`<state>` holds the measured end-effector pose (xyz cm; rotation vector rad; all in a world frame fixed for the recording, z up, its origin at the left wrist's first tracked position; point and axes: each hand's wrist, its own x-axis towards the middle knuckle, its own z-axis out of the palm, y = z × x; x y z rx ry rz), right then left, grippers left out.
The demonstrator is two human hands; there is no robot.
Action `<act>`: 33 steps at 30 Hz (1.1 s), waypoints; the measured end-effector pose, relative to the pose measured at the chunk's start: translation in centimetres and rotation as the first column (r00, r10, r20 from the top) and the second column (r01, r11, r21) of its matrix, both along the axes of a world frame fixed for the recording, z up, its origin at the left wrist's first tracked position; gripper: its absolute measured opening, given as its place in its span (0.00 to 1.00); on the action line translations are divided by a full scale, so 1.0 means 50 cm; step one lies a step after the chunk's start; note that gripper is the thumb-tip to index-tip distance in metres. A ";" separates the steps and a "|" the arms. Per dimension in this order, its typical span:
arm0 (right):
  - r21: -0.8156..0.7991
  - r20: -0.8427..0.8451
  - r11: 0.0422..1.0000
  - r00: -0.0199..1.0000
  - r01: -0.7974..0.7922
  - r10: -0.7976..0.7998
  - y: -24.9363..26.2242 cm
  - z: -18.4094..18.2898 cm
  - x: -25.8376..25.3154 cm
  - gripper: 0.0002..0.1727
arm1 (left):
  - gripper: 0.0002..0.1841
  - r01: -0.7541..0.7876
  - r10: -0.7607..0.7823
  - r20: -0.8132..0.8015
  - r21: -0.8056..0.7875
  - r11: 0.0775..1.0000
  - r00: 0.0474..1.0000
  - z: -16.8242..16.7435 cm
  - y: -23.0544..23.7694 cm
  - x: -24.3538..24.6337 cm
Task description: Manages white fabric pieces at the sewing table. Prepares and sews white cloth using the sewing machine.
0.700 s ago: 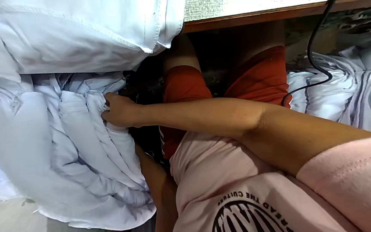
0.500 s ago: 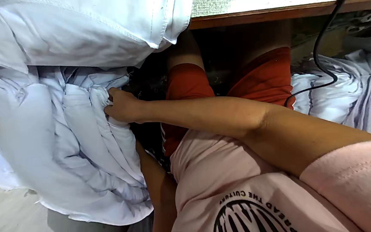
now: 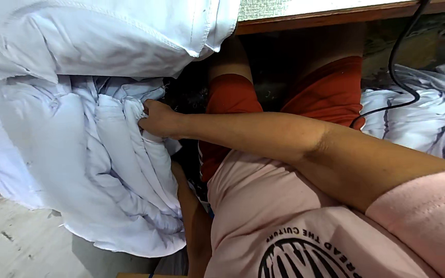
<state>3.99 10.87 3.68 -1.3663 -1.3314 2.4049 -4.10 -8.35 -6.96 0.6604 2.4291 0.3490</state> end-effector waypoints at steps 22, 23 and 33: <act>-0.072 0.008 0.997 0.999 0.039 -0.039 0.001 -0.049 0.006 0.19 | 0.36 -0.091 0.087 0.151 0.015 0.996 0.985 0.040 0.034 0.048; -0.073 0.011 0.997 0.999 0.039 -0.038 0.001 -0.049 0.007 0.19 | 0.38 -0.085 0.082 0.183 0.007 0.996 0.980 0.048 0.033 0.049; -0.027 0.035 0.999 0.999 0.035 -0.034 0.009 -0.095 0.017 0.19 | 0.26 0.226 -0.194 0.301 -0.073 0.971 0.934 0.149 0.000 0.084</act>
